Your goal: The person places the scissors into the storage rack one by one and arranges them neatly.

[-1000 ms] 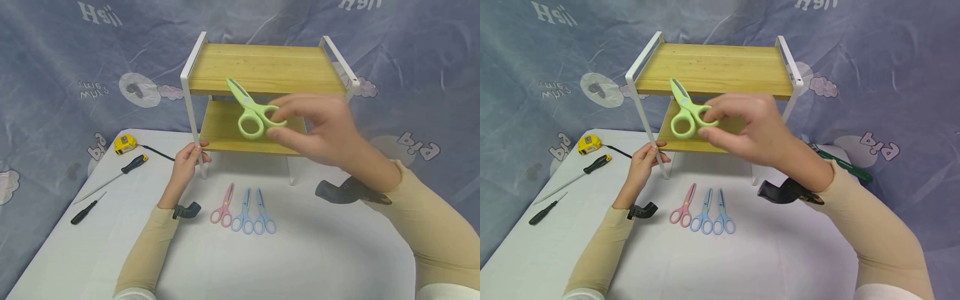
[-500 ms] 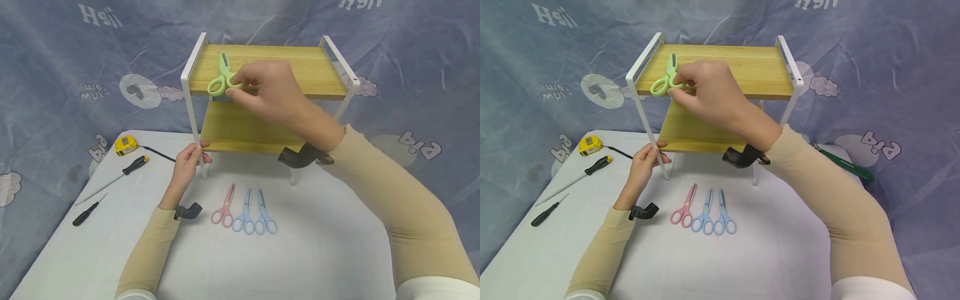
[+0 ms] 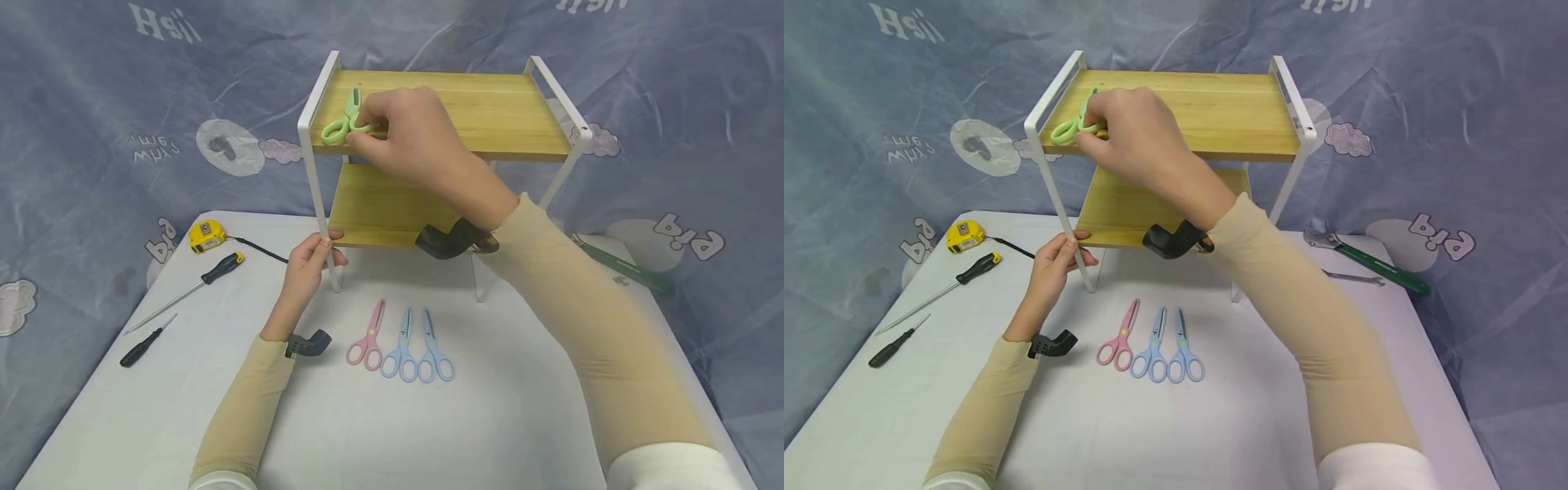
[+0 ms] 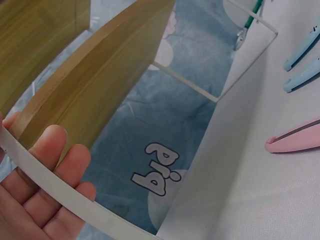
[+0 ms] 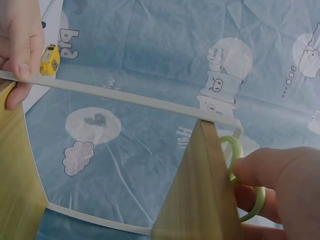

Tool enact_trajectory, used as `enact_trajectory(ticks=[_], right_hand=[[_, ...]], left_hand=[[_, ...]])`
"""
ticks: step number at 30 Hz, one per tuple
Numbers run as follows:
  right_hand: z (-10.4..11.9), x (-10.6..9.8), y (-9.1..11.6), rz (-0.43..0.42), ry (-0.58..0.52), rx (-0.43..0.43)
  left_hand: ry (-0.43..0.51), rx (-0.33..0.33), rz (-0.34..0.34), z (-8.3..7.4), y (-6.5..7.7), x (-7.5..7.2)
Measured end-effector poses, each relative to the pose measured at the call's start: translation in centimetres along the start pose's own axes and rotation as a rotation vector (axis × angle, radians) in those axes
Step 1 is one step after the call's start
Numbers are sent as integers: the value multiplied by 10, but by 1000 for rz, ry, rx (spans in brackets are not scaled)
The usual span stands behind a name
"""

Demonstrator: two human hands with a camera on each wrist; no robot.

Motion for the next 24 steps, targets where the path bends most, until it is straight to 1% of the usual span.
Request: enact_trajectory(ticks=[5, 11, 13, 18, 24], right_hand=[[-4, 3, -5, 33, -3, 50], [-8, 6, -10, 85, 11, 138], [-7, 8, -11, 101, 25, 153], [-7, 12, -10, 120, 49, 153], [-8, 12, -8, 117, 29, 127]], left_hand=[[-8, -12, 7, 0, 0, 1], [-4, -7, 5, -1, 0, 0], [2, -4, 5, -1, -1, 0], [4, -3, 4, 0, -1, -1], [5, -5, 4, 0, 0, -1]])
Point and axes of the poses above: each hand's wrist, its own y-axis away from the middle knuckle, its own x-axis out of the palm, z = x × y, the point moved 4 cm from there along -y, towards the middle knuckle, and after that the axes turned 3 degrees about -y, right-handed, at the moved point
